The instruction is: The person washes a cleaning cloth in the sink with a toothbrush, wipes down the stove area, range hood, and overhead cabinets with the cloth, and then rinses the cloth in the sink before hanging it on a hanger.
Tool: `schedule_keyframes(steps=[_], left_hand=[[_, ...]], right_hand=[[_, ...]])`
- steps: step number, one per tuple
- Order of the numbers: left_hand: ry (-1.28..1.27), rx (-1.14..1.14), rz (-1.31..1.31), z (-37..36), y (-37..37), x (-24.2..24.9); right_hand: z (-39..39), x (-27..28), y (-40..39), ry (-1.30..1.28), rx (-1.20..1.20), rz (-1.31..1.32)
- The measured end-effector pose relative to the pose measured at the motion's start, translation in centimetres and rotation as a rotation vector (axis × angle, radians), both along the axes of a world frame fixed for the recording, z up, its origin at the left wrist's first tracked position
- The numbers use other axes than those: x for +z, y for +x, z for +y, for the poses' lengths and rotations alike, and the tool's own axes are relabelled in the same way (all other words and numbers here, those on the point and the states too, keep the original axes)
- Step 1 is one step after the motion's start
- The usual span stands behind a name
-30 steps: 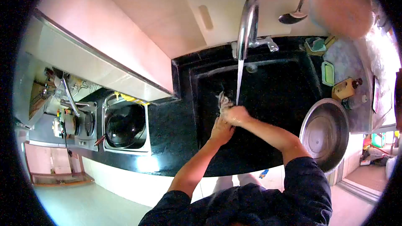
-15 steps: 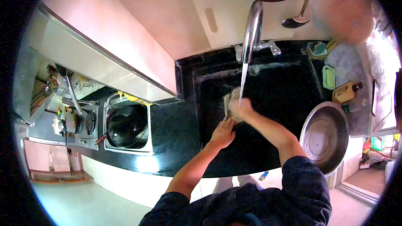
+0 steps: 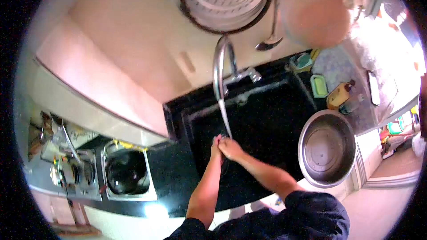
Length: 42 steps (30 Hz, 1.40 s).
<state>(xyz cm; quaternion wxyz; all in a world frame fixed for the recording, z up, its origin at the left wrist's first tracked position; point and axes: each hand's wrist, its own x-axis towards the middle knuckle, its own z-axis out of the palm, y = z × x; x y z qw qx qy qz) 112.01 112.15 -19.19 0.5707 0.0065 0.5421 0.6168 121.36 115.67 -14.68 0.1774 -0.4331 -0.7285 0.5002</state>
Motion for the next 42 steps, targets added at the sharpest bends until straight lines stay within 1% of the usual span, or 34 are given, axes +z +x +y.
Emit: schedule_keyframes(steps=[1,2,4,5,6,7,8,10,11,13,15,16,17,18,20,21,22,24,26,27,28,29,30,31,32,33,34,35,36,37,38,39,41,42], left_hand=[[0.174,-0.02,-0.104,0.5,0.1,0.2],[0.142,-0.043,-0.081,1.2,0.7,2.1],[0.144,-0.103,0.003,2.1,3.9,6.3],[0.183,-0.12,0.099,2.5,5.6,8.0],[0.229,-0.155,0.068,4.1,5.9,6.3],[0.24,-0.182,0.135,5.2,5.7,5.7],[0.252,-0.207,0.199,6.1,5.4,5.8],[0.271,-0.318,0.244,6.8,4.2,10.0],[0.279,-0.298,0.22,7.1,4.6,10.4],[0.308,-0.257,0.178,7.5,5.3,10.1],[0.308,-0.207,0.14,6.1,5.5,9.3],[0.297,-0.199,0.143,5.8,5.8,9.2],[0.286,-0.191,0.142,5.5,6.6,9.2],[0.267,-0.182,0.136,4.8,7.1,8.8],[0.489,-0.331,0.602,5.1,5.0,7.2],[0.603,-0.404,0.834,6.3,3.2,5.6],[0.621,-0.414,0.491,6.5,2.6,5.9],[0.558,-0.299,-0.22,7.0,1.3,6.7],[0.48,-0.124,-0.151,8.2,0.3,2.6],[0.36,0.011,-0.086,8.6,0.2,1.2],[0.234,0.002,0.413,5.8,3.9,8.3],[0.166,-0.067,0.535,5.9,3.5,7.2],[0.1,-0.136,0.653,6.1,3.4,6.1],[0.085,-0.194,0.617,6.1,3.7,7.2],[0.129,-0.179,0.626,6.2,3.5,6.3],[0.171,-0.166,0.635,6.8,2.9,3.9],[0.214,-0.154,0.642,7.6,2.2,1.4],[0.243,0.006,0.39,8.7,1.6,-0.8],[0.045,-0.108,0.744,7.1,2.6,4.9],[-0.036,-0.092,0.89,7.2,2.7,6.7],[-0.119,-0.074,1.036,7.2,2.4,7.5],[-0.122,-0.099,0.9,8.0,1.5,6.4],[-0.052,-0.107,0.673,7.8,1.8,6.3],[-0.017,-0.108,0.56,7.7,1.9,6.2]], right_hand=[[-0.2,-0.2,0.0,0.131,-0.03,0.146],[-0.1,0.4,0.2,0.257,-0.053,0.288],[2.6,2.5,1.2,0.198,-0.229,-0.154],[4.3,1.0,2.1,0.203,-0.283,-0.037],[5.7,-0.6,2.8,0.182,-0.203,-0.065],[5.5,-1.9,2.5,0.067,-0.248,0.153],[4.9,-1.4,2.2,0.077,-0.245,0.275],[3.6,-0.3,1.7,0.092,-0.218,0.519],[3.3,-1.8,0.3,-0.066,-0.225,0.556],[3.5,-1.7,-0.2,-0.057,-0.188,0.601],[3.9,-0.1,0.9,0.169,-0.155,0.563],[4.8,0.3,1.2,0.234,-0.191,0.569],[7.9,-4.5,-0.1,0.118,-0.239,0.514],[7.3,-3.6,0.3,0.023,-0.253,0.502],[5.9,-0.9,1.0,-0.165,-0.29,0.474],[4.3,0.6,1.0,-0.061,-0.26,0.412],[3.1,2.1,1.0,0.043,-0.231,0.346],[1.8,3.4,1.2,0.238,-0.171,0.204],[2.5,4.3,2.9,0.018,-0.082,0.444],[3.9,4.7,4.1,-0.057,-0.047,0.303],[5.3,4.3,4.9,-0.132,-0.01,0.163],[5.2,3.0,4.8,-0.178,-0.342,0.045],[5.9,0.6,4.4,-0.159,-0.46,0.067],[6.7,-2.9,3.3,-0.241,-0.407,0.218],[7.1,-5.3,2.4,-0.32,-0.355,0.371],[6.6,-4.2,2.5,-0.272,-0.195,0.428],[5.8,-1.9,3.0,-0.221,-0.035,0.483],[4.5,0.4,3.4,-0.213,-0.139,0.38],[4.3,0.2,3.3,-0.234,-0.126,0.378],[4.3,-0.4,3.0,-0.253,-0.11,0.378],[4.3,-0.8,3.0,-0.273,-0.092,0.378],[2.3,3.7,4.3,-0.032,-0.189,0.376],[2.3,7.7,5.1,-0.042,-0.29,0.249],[2.1,8.4,5.0,-0.046,-0.338,0.187]])
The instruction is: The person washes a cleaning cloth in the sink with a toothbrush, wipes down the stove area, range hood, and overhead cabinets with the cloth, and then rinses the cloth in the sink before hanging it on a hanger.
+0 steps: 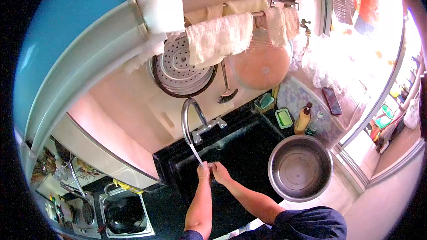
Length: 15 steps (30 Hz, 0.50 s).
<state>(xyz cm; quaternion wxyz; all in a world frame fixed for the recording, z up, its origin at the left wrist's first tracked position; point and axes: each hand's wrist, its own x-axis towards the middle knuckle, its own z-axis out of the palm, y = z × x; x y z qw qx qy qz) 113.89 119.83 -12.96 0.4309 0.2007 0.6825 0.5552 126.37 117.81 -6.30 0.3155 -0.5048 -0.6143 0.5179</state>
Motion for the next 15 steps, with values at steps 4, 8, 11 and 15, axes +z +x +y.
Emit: schedule_keyframes(steps=[4,8,11,15], left_hand=[[0.01,-0.021,-0.498,-2.4,3.2,4.4],[0.178,-0.033,-0.255,-2.3,2.8,0.5],[0.145,-0.087,0.117,-1.1,1.3,-2.0],[0.039,-0.039,0.195,-0.5,2.1,1.6]], right_hand=[[1.6,-3.2,-0.9,0.188,0.025,-0.163],[2.5,-5.5,1.0,0.302,0.141,-0.613],[4.4,-8.8,2.2,0.345,0.074,-0.359],[6.3,-0.1,6.4,0.491,0.308,-0.821]])
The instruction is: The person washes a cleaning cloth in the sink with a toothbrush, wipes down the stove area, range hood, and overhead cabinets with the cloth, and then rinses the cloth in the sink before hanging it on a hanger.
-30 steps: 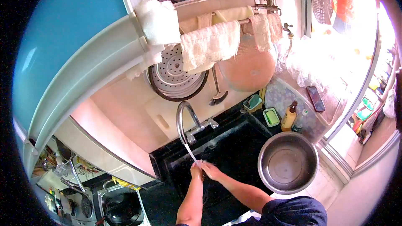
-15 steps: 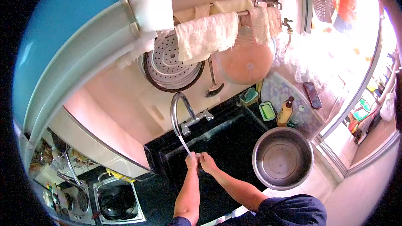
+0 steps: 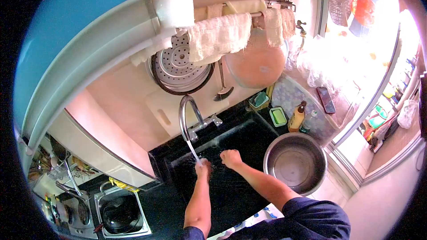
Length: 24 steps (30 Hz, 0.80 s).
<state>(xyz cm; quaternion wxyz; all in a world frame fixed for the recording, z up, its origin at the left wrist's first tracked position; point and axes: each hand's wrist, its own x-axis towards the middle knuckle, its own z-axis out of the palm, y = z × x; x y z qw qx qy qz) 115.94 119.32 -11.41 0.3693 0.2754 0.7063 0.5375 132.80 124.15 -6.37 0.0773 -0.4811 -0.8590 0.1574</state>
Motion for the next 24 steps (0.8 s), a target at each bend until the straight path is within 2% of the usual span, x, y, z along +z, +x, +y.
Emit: schedule_keyframes(steps=[1,3,4,7,8,9,11,12,13,15,16,17,18,19,21,22,23,24], left_hand=[[0.026,0.006,0.004,0.1,0.1,0.0],[0.084,0.017,0.017,0.4,0.1,0.0],[0.002,0.046,0.273,0.2,0.3,1.4],[-0.191,0.154,0.298,1.5,-1.4,-2.1],[-0.247,0.097,0.074,-1.5,2.1,7.7],[-0.205,-0.035,0.104,0.6,-1.1,-2.3],[-0.095,-0.288,0.148,4.1,-6.3,-18.5],[-0.248,-0.358,0.308,2.0,-4.2,-12.9],[-0.398,-0.44,0.47,-0.5,-1.5,-5.4],[-0.346,-0.642,0.829,-3.4,-0.5,-4.5],[-0.263,-0.674,0.903,-4.8,-0.7,-5.8],[-0.177,-0.705,0.976,-6.3,-1.0,-7.3],[-0.234,-0.782,0.93,-6.0,-1.8,-8.5],[-0.377,-0.751,0.902,-5.7,-1.4,-6.9],[-0.659,-0.681,0.828,-6.6,0.6,-0.5],[-0.633,-0.727,0.995,-7.1,0.4,-0.3],[-0.629,-0.689,0.978,-7.5,0.4,0.1],[-0.623,-0.649,0.961,-7.7,0.3,0.5]], right_hand=[[0.7,-0.1,0.0,-0.018,-0.099,0.038],[1.4,-0.5,0.9,0.008,-0.143,0.043],[1.0,-1.0,1.0,0.163,-0.196,0.063],[2.8,0.0,2.6,0.129,-0.003,-0.188],[2.5,2.4,2.9,0.047,-0.059,-0.151],[3.1,2.0,3.3,0.109,-0.094,-0.07],[4.3,1.1,4.7,0.231,-0.162,0.094],[5.8,1.7,5.7,0.218,-0.132,0.164],[8.1,3.6,6.9,0.203,-0.102,0.235],[10.2,11.6,9.6,0.168,-0.033,-0.022],[10.3,16.2,11.1,0.23,-0.101,0.058],[12.2,19.2,12.2,0.245,-0.254,-0.033],[14.5,21.6,14.4,0.347,-0.331,0.052],[16.6,25.4,16.8,0.387,-0.359,-0.174],[18.8,33.8,20.8,0.599,-0.491,0.285],[22.0,37.4,24.3,0.84,-0.377,0.421],[21.1,42.3,25.3,0.944,-0.611,0.34],[21.1,46.0,26.9,1.028,-0.612,0.515]])
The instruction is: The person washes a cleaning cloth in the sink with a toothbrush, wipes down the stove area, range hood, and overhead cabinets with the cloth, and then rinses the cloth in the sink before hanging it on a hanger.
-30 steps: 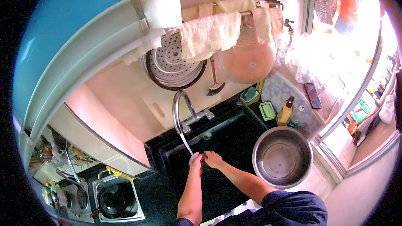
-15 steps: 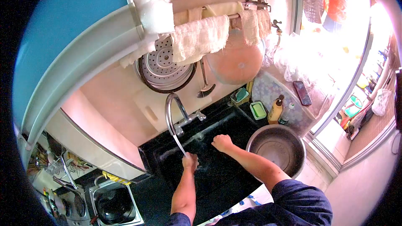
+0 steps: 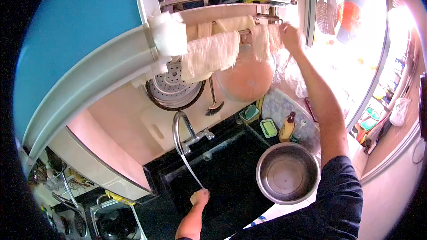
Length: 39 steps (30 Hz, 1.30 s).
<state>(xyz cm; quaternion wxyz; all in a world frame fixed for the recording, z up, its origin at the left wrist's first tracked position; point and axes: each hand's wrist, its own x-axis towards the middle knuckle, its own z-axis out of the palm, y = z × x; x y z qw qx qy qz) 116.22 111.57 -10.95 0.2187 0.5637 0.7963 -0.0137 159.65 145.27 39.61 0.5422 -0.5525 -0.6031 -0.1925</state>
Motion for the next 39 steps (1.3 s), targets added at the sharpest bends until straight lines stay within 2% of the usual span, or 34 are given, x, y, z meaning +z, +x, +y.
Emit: schedule_keyframes(steps=[2,3,4,6,9,12,15,18,21,22,24,25,27,28,29,30,31,32,33,35,36,37,39], left_hand=[[0.109,-0.009,-0.012,-0.6,-0.1,-0.1],[0.161,-0.082,-0.008,-0.9,0.3,1.5],[0.214,-0.154,-0.002,-1.4,0.9,4.4],[0.203,-0.318,0.108,0.2,-2.5,-5.2],[-0.073,-0.169,-0.121,1.1,-1.5,-0.3],[0.034,-0.078,-0.136,1.4,-1.4,0.8],[-0.2,-0.058,-0.296,2.8,-3.3,-2.7],[-0.182,-0.237,-0.183,2.8,-4.7,-7.8],[-0.201,-0.159,-0.159,2.0,-5.3,-11.0],[-0.228,-0.324,-0.172,1.7,-5.8,-10.8],[-0.236,-0.5,-0.061,2.1,-5.6,-11.2],[-0.246,-0.587,-0.008,1.9,-5.6,-12.0],[-0.204,-0.625,0.054,2.8,-6.8,-17.6],[-0.181,-0.551,-0.016,2.3,-6.3,-16.5],[-0.164,-0.467,-0.084,2.7,-5.2,-12.7],[-0.045,-0.296,-0.123,1.5,-3.1,-7.2],[0.116,-0.243,-0.144,1.3,-1.9,-4.4],[0.279,-0.199,-0.164,1.1,-0.6,-1.5],[0.373,-0.187,-0.243,1.5,-0.5,-3.0],[0.347,-0.092,-0.643,2.1,0.9,-1.4],[0.334,-0.02,-0.833,2.4,1.5,-2.7],[0.333,0.054,-1.019,2.6,1.9,-4.1],[0.337,0.124,-1.169,0.4,4.3,3.4]], right_hand=[[0.8,5.5,2.6,0.137,-0.089,0.002],[2.2,7.6,4.1,0.193,-0.138,-0.032],[3.0,9.3,4.9,0.138,-0.178,-0.056],[2.4,11.9,4.8,-0.03,-0.239,-0.082],[4.7,13.3,5.3,-0.107,-0.26,-0.065],[2.9,14.1,4.2,-0.203,-0.247,-0.089],[3.1,14.3,5.0,-0.167,-0.183,-0.169],[2.5,14.9,5.7,0.012,0.105,-0.025],[-2.0,16.2,4.2,0.196,0.36,0.147],[-3.3,16.4,4.6,0.303,0.381,0.111],[-6.3,16.0,4.4,0.423,0.451,0.13],[-8.6,15.1,4.0,0.445,0.455,0.112],[-12.6,11.8,2.4,0.503,0.407,0.145],[-13.4,9.5,2.1,0.469,0.481,0.196],[-15.8,6.7,-0.6,0.394,0.462,0.263],[-17.0,3.5,-2.2,0.259,0.466,0.287],[-17.8,-0.2,-3.9,0.169,0.527,0.29],[-18.9,-3.9,-6.5,-0.038,0.436,0.367],[-18.2,-8.8,-8.1,-0.213,0.484,0.361],[-19.2,-17.7,-13.2,-0.512,0.634,0.374],[-19.3,-22.2,-16.0,-0.564,0.569,0.219],[-18.9,-27.2,-18.4,-0.677,0.617,0.227],[-18.8,-36.4,-23.0,-0.83,0.651,0.218]])
